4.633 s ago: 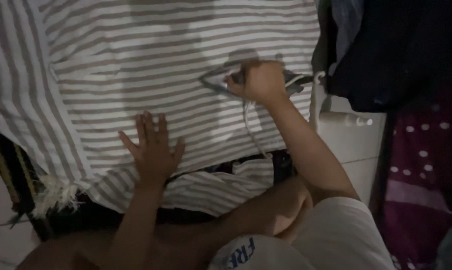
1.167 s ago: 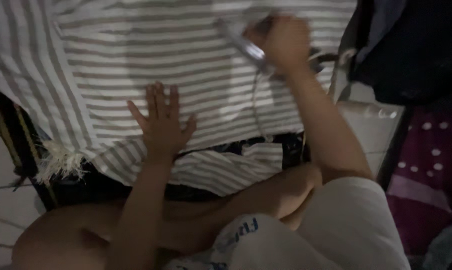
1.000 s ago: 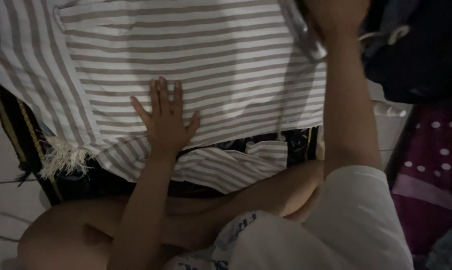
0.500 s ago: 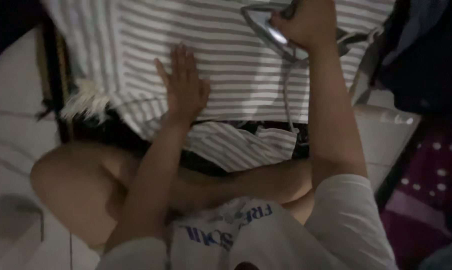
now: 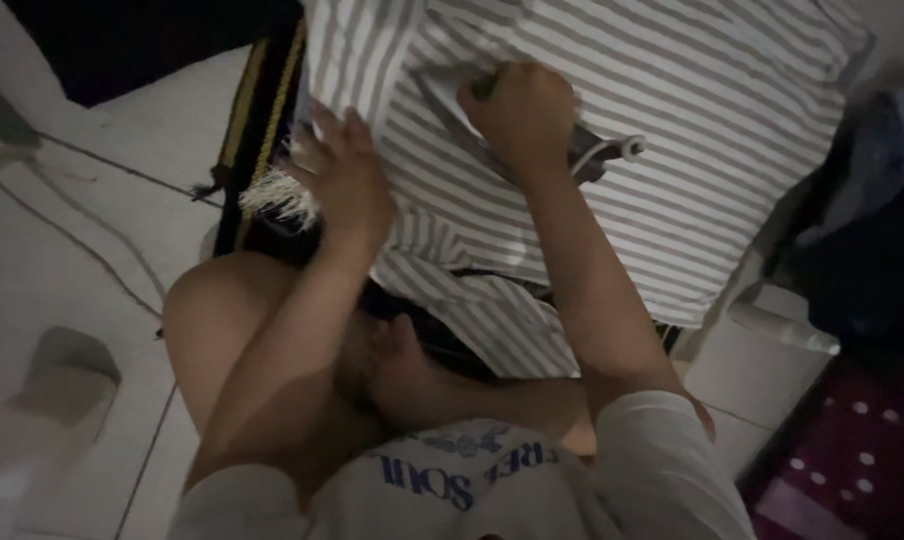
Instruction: The person sprays a striped cloth with a bottle and irons the fabric with a flat iron while sitting on the floor.
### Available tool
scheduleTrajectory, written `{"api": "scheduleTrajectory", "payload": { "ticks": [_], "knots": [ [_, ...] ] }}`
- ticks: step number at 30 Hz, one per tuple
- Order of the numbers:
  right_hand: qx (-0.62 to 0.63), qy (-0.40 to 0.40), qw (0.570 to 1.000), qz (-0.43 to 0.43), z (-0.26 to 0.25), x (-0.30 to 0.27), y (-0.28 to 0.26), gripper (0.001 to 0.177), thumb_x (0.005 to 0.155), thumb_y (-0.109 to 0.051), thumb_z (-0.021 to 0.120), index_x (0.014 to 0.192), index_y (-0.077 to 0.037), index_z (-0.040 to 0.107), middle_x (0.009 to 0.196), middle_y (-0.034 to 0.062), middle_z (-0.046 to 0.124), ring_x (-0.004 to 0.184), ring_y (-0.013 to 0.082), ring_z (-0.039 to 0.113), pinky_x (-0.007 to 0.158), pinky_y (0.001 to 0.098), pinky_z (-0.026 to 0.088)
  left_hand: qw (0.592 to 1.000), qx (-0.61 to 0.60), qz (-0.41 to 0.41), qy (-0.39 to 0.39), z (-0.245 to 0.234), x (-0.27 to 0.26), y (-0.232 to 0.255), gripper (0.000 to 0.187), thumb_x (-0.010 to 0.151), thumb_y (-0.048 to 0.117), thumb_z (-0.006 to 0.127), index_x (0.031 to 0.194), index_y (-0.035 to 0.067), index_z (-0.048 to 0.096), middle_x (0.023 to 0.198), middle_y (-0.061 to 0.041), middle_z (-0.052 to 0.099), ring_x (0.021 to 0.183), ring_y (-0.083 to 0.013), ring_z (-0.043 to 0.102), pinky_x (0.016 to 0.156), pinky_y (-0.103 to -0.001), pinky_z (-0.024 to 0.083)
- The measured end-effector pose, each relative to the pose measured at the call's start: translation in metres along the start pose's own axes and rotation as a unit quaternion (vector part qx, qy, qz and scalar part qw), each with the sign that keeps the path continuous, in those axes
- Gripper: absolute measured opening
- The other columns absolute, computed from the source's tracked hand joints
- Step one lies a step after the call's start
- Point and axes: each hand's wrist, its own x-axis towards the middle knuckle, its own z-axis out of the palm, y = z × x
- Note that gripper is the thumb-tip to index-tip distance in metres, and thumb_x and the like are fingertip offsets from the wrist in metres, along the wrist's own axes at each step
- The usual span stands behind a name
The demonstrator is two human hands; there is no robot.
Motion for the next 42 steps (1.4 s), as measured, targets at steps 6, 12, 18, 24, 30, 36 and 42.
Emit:
{"api": "scheduleTrajectory", "payload": {
  "ticks": [6,12,18,24,30,36,42],
  "knots": [
    [-0.016,0.043,0.999,0.015,0.015,0.028,-0.015,0.041,0.083,-0.042,0.077,0.071,-0.004,0.075,0.068,0.0168,0.072,0.062,0.0351,0.071,0.06,0.0457,0.057,0.985,0.031,-0.034,-0.165,-0.042,0.005,0.01,0.121,0.069,0.025,0.088,0.159,0.007,0.009,0.167,-0.028,-0.006,0.146,-0.0532,0.009,0.11,-0.074,0.016],
    [0.007,-0.243,0.97,-0.027,-0.026,0.001,-0.028,0.049,0.084,-0.055,0.078,0.074,-0.007,0.077,0.068,0.0172,0.071,0.057,0.0331,0.068,0.058,0.0464,0.054,0.991,-0.124,0.03,0.027,-0.042,0.032,-0.045,0.066,0.105,0.027,0.069,0.15,-0.009,0.037,0.136,-0.031,0.058,0.113,-0.0375,0.065,0.086,-0.043,0.057],
    [0.005,-0.168,0.984,-0.066,-0.03,-0.023,-0.041,0.049,0.085,-0.055,0.079,0.075,-0.006,0.078,0.067,0.0164,0.071,0.055,0.0335,0.067,0.053,0.0458,0.053,0.992,-0.122,-0.038,0.016,-0.025,0.07,-0.04,0.072,0.09,0.009,0.07,0.149,-0.009,0.033,0.092,-0.02,0.073,0.071,-0.0247,0.07,0.058,-0.031,0.057],
    [-0.019,0.007,1.0,0.016,-0.01,0.028,0.001,0.045,0.093,-0.05,0.078,0.076,-0.008,0.08,0.068,0.0151,0.072,0.061,0.0363,0.07,0.06,0.0445,0.057,0.979,-0.187,-0.051,0.055,-0.014,0.074,-0.055,0.04,0.095,0.01,0.071,0.127,-0.007,0.056,0.079,-0.017,0.072,0.06,-0.0248,0.067,0.047,-0.033,0.052],
    [-0.061,-0.16,0.98,-0.104,-0.016,-0.012,0.025,0.054,0.092,-0.057,0.082,0.075,-0.006,0.076,0.067,0.0183,0.067,0.059,0.0384,0.065,0.055,0.047,0.053,0.986,-0.161,-0.042,0.011,0.02,0.094,-0.056,0.022,0.106,0.013,0.064,0.089,0.001,0.071,0.078,-0.013,0.069,0.062,-0.024,0.063,0.051,-0.035,0.049],
    [-0.01,-0.152,0.986,0.069,-0.05,-0.106,0.08,0.052,0.089,-0.05,0.082,0.073,-0.002,0.072,0.061,0.0157,0.064,0.055,0.0341,0.064,0.057,0.0426,0.053,0.995,-0.098,0.016,0.016,0.036,0.082,-0.073,0.02,0.103,0.008,0.062,0.087,-0.001,0.071,0.077,-0.015,0.069,0.062,-0.0266,0.064,0.052,-0.038,0.05],
    [-0.04,-0.129,0.984,0.114,-0.067,-0.137,0.116,0.051,0.091,-0.045,0.082,0.069,-0.001,0.072,0.057,0.0131,0.064,0.05,0.0265,0.062,0.054,0.0376,0.052,0.996,-0.068,0.048,0.041,0.029,0.075,-0.081,0.019,0.1,0.002,0.059,0.085,-0.003,0.07,0.077,-0.018,0.069,0.063,-0.0291,0.065,0.054,-0.041,0.051]
  ]
}}
